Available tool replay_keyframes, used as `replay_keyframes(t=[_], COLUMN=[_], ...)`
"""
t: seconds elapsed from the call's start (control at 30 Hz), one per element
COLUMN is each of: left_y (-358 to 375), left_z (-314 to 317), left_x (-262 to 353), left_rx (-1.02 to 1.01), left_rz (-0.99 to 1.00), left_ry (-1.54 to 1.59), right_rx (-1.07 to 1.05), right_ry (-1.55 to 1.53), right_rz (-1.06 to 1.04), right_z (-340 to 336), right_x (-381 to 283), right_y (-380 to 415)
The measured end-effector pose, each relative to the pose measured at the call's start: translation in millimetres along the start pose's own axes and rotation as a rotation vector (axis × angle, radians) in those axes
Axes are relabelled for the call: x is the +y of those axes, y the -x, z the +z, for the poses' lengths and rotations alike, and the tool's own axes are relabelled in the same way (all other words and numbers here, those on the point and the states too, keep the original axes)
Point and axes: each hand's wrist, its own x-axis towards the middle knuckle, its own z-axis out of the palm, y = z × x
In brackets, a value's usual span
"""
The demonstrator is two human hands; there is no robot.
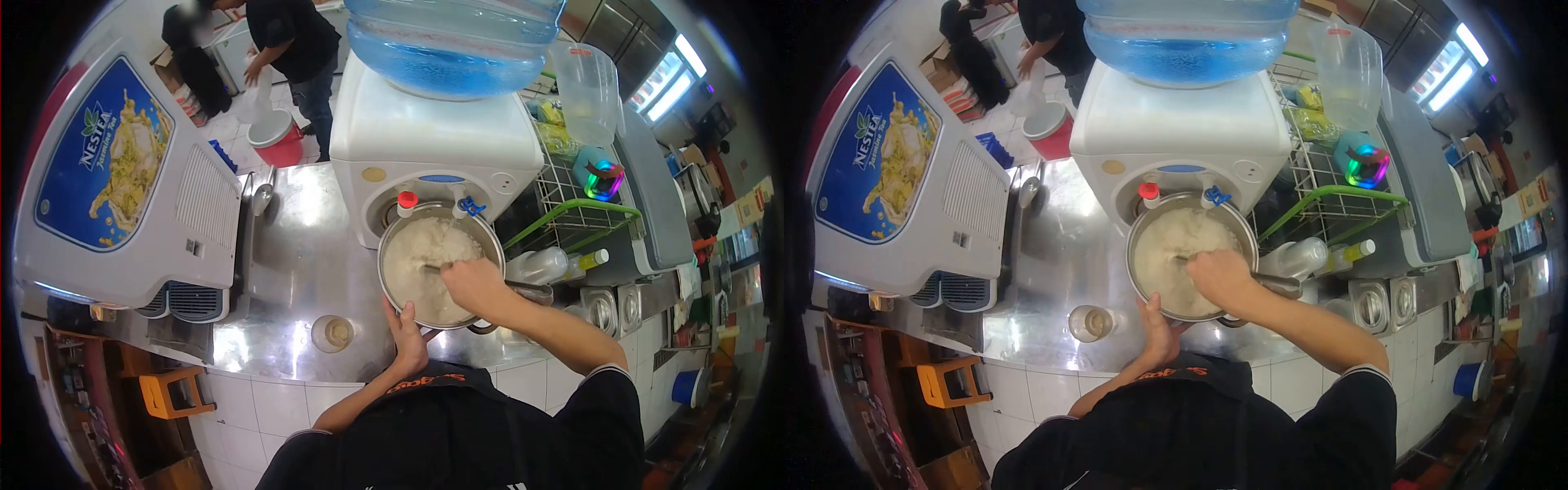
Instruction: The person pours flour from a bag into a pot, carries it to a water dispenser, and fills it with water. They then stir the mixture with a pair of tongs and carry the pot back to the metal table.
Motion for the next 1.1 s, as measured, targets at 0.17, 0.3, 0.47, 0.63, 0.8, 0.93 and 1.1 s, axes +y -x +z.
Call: replay_keyframes(t=[0.17,0.3,0.47,0.63,0.8,0.93,1.1], left_y=[-0.7,-0.6,0.3,-1.2,7.7,5.3,2.6], left_z=[-1.3,-1.4,-2.0,-2.0,10.6,8.5,9.8], left_x=[0.1,-1.8,-3.0,-1.1,6.2,4.1,4.9], left_rx=[-0.011,-0.012,-0.029,-0.030,0.017,0.023,0.022], left_rz=[-0.015,0.002,0.002,0.012,0.016,0.027,0.058], left_ry=[0.013,0.011,0.031,0.015,-0.084,-0.098,-0.089], right_rx=[-0.293,-0.232,-0.092,-0.297,-0.156,-0.103,-0.158], right_ry=[-0.024,0.099,0.059,-0.068,0.040,0.032,0.042], right_rz=[-0.131,-0.036,0.026,-0.045,0.098,0.059,0.042], right_z=[-31.3,-52.3,-8.2,-37.9,-25.8,-6.7,-27.2], right_x=[10.1,20.0,-2.1,1.0,4.8,-0.5,14.2], right_y=[24.0,30.2,14.7,30.2,24.6,17.7,19.4])
